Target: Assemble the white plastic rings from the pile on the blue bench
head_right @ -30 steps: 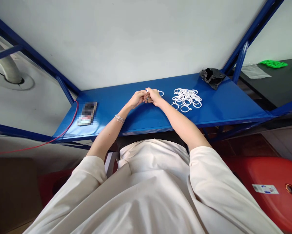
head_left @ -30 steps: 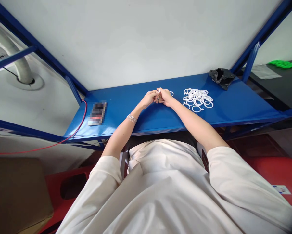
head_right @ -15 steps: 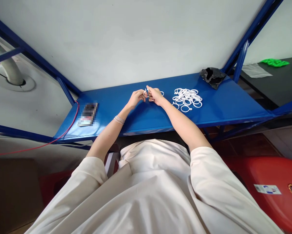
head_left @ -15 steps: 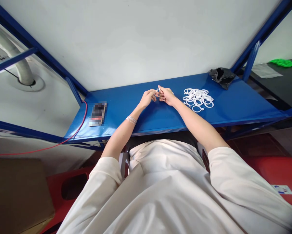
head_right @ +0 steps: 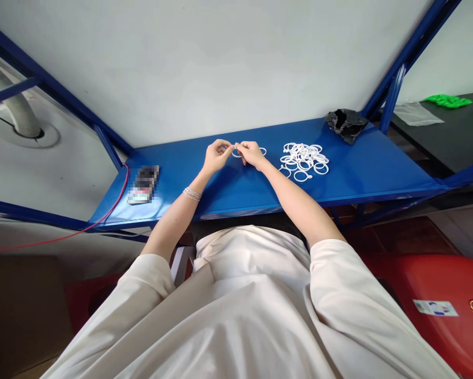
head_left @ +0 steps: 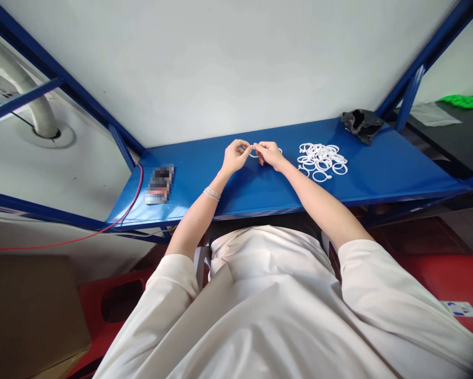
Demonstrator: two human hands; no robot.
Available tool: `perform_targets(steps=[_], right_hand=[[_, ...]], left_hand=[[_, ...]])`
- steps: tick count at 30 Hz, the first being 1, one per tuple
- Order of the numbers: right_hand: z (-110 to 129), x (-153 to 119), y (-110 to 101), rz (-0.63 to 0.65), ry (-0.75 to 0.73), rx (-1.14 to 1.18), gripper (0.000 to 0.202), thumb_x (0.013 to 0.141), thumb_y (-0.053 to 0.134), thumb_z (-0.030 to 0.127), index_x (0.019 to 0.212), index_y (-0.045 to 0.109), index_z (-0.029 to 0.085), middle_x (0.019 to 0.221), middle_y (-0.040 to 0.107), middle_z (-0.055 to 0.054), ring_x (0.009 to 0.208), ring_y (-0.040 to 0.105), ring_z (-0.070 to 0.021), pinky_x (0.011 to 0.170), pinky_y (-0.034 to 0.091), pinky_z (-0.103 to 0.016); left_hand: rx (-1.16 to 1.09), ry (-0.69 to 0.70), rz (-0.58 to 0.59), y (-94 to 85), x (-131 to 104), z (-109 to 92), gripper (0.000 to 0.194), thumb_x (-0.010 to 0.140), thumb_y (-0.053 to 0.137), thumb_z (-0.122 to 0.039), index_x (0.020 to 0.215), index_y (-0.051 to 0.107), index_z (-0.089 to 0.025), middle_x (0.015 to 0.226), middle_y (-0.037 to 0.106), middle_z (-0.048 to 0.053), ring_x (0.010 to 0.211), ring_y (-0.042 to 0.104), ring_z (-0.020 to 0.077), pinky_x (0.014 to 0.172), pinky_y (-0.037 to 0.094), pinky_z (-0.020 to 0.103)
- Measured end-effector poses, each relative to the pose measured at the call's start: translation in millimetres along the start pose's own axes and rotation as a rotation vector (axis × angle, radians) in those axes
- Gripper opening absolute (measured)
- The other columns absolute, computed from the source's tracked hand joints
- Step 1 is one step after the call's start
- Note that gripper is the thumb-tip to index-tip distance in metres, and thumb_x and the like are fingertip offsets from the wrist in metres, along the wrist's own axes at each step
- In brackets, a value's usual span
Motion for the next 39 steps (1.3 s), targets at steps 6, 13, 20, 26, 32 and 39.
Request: perform_targets(steps=[6, 13, 20, 26, 32, 39], right_hand=[[10, -2, -8, -0.106, -0.214, -0.36, 0.042, 0.104, 0.075, 0.03, 0.065, 0.062, 0.022, 0.072, 0.067, -0.002, 0.08, 0.06, -0.0211, 0.081, 0.049, -0.031], [4, 3, -10, -0.114, -0.259, -0.447, 0.033, 0.102, 0.077, 0.038, 0.075, 0.067, 0.024, 0.088, 0.071, -0.007, 0.101, 0.063, -0.0285, 0.105, 0.052, -0.041], [0, 5, -11, -0.166, -0.224, -0.424, 0.016, 0.1, 0.082, 0.035, 0.105, 0.076, 0.021, 0.113, 0.076, -0.012, 0.112, 0.068, -0.0284, 0.112, 0.053, -0.042], [5, -1, -1, 0.018, -0.206, -0.3, 0.016, 0.108, 0.074, 0.036, 0.102, 0.079, 0.022, 0.099, 0.079, -0.006, 0.086, 0.068, -0.0213, 0.084, 0.054, -0.03], [12, -6, 0, 0.009, -0.149, -0.336, 0.04, 0.114, 0.059, 0.027, 0.075, 0.058, 0.023, 0.067, 0.058, 0.002, 0.068, 0.05, -0.0168, 0.066, 0.037, -0.029], [22, -7, -9, -0.114, -0.191, -0.418, 0.049, 0.104, 0.056, 0.02, 0.06, 0.036, 0.024, 0.061, 0.035, 0.003, 0.066, 0.037, -0.0149, 0.064, 0.03, -0.032]], left_hand=[[-0.004, -0.031, 0.049, 1.8, 2, 6, 0.019, 0.095, 0.086, -0.037, 0.093, 0.076, -0.021, 0.078, 0.073, 0.003, 0.066, 0.067, 0.0154, 0.068, 0.05, 0.031], [-0.06, -0.072, 0.076, 3.6, 3, 11, 0.025, 0.096, 0.087, -0.043, 0.096, 0.075, -0.021, 0.077, 0.074, 0.003, 0.069, 0.072, 0.0176, 0.069, 0.055, 0.031], [-0.149, -0.093, 0.083, 7.0, 5, 13, 0.021, 0.098, 0.086, -0.037, 0.096, 0.072, -0.021, 0.083, 0.077, 0.005, 0.079, 0.077, 0.0187, 0.078, 0.062, 0.033], [-0.219, -0.123, 0.111, 6.4, 5, 11, 0.028, 0.096, 0.09, -0.043, 0.097, 0.074, -0.02, 0.084, 0.079, 0.006, 0.078, 0.076, 0.019, 0.073, 0.062, 0.033], [-0.22, -0.142, 0.079, 4.9, 4, 8, 0.029, 0.105, 0.078, -0.047, 0.095, 0.076, -0.02, 0.09, 0.081, 0.007, 0.07, 0.073, 0.0141, 0.067, 0.058, 0.027], [0.021, -0.091, 0.064, 3.5, 1, 9, 0.024, 0.102, 0.08, -0.039, 0.088, 0.077, -0.021, 0.076, 0.077, 0.002, 0.059, 0.065, 0.0135, 0.061, 0.05, 0.027]])
Point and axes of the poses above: each hand's wrist, its own x-axis towards the middle knuckle, its own y-axis out of the palm, z = x × y, the point moved 4 cm from there along x, towards the middle knuckle
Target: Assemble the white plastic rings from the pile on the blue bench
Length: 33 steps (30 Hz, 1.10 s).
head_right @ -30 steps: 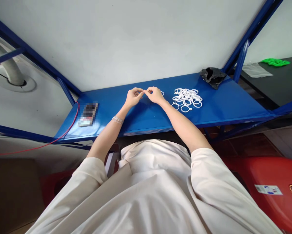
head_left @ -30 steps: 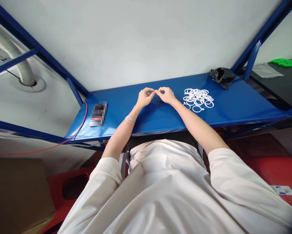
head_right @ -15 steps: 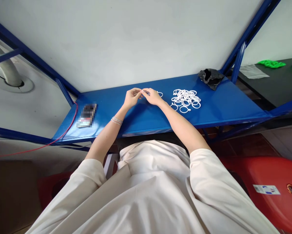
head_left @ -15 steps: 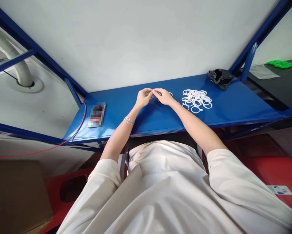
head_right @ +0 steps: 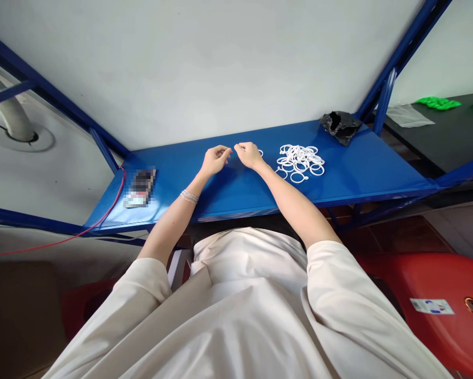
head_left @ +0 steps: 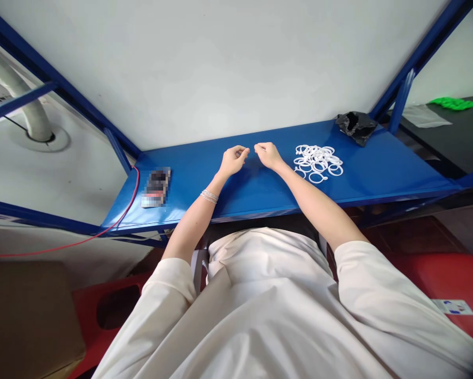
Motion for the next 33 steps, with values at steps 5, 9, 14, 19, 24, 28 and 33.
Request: perform_targets(steps=[5, 9, 14, 19, 24, 28, 33], right_hand=[[-4, 1, -5, -0.043, 0.046, 0.04, 0.051, 0.104, 0.055, 0.025, 0.058, 0.034, 0.026, 0.058, 0.032, 0.002, 0.061, 0.038, -0.0157, 0.061, 0.03, -0.032], [-2, 1, -6, -0.042, 0.057, -0.075, 0.056, 0.102, 0.059, 0.023, 0.056, 0.028, 0.028, 0.058, 0.025, 0.003, 0.062, 0.031, -0.0146, 0.063, 0.028, -0.034], [3, -2, 5, 0.021, 0.009, -0.222, 0.051, 0.104, 0.059, 0.023, 0.059, 0.035, 0.026, 0.06, 0.039, 0.002, 0.066, 0.038, -0.0154, 0.067, 0.029, -0.034], [-5, -3, 15, 0.181, 0.004, -0.241, 0.053, 0.12, 0.047, 0.041, 0.072, 0.059, 0.022, 0.077, 0.07, -0.005, 0.078, 0.062, -0.0213, 0.076, 0.039, -0.032], [-8, -3, 17, 0.258, 0.03, -0.235, 0.071, 0.123, 0.038, 0.065, 0.076, 0.066, 0.02, 0.078, 0.073, -0.006, 0.08, 0.068, -0.0224, 0.077, 0.042, -0.031], [-6, -5, 16, 0.231, 0.026, -0.245, 0.053, 0.122, 0.05, 0.057, 0.094, 0.072, 0.018, 0.095, 0.079, -0.008, 0.09, 0.07, -0.0226, 0.083, 0.045, -0.03], [-12, 1, 13, 0.16, -0.009, -0.293, 0.037, 0.118, 0.058, 0.048, 0.112, 0.077, 0.017, 0.118, 0.08, -0.013, 0.111, 0.07, -0.0268, 0.103, 0.051, -0.036]], left_hand=[[0.036, 0.003, 0.028, 2.1, -1, -1, 0.022, 0.103, 0.077, -0.037, 0.089, 0.079, -0.02, 0.077, 0.078, 0.003, 0.059, 0.065, 0.0145, 0.062, 0.05, 0.029], [0.067, -0.004, 0.025, 1.6, -1, -2, 0.022, 0.104, 0.075, -0.036, 0.089, 0.077, -0.02, 0.076, 0.077, 0.002, 0.059, 0.066, 0.0148, 0.065, 0.051, 0.029], [0.091, 0.03, 0.055, 3.2, -2, -3, 0.013, 0.103, 0.073, -0.031, 0.099, 0.077, -0.019, 0.085, 0.081, 0.003, 0.063, 0.07, 0.0136, 0.067, 0.054, 0.027], [0.066, 0.036, 0.116, 5.4, -3, 0, 0.011, 0.099, 0.073, -0.025, 0.108, 0.075, -0.019, 0.092, 0.084, 0.004, 0.068, 0.075, 0.0133, 0.067, 0.058, 0.024], [0.02, 0.02, 0.169, 5.5, -1, 4, 0.009, 0.099, 0.074, -0.025, 0.104, 0.073, -0.018, 0.094, 0.084, 0.006, 0.07, 0.077, 0.0143, 0.069, 0.059, 0.025], [0.046, -0.01, 0.145, 4.0, 0, 4, 0.009, 0.102, 0.072, -0.025, 0.102, 0.075, -0.017, 0.089, 0.083, 0.006, 0.07, 0.076, 0.0153, 0.068, 0.058, 0.026], [0.16, -0.04, 0.071, -0.1, 1, 0, 0.01, 0.1, 0.074, -0.026, 0.103, 0.078, -0.017, 0.094, 0.084, 0.008, 0.071, 0.072, 0.0158, 0.073, 0.058, 0.029]])
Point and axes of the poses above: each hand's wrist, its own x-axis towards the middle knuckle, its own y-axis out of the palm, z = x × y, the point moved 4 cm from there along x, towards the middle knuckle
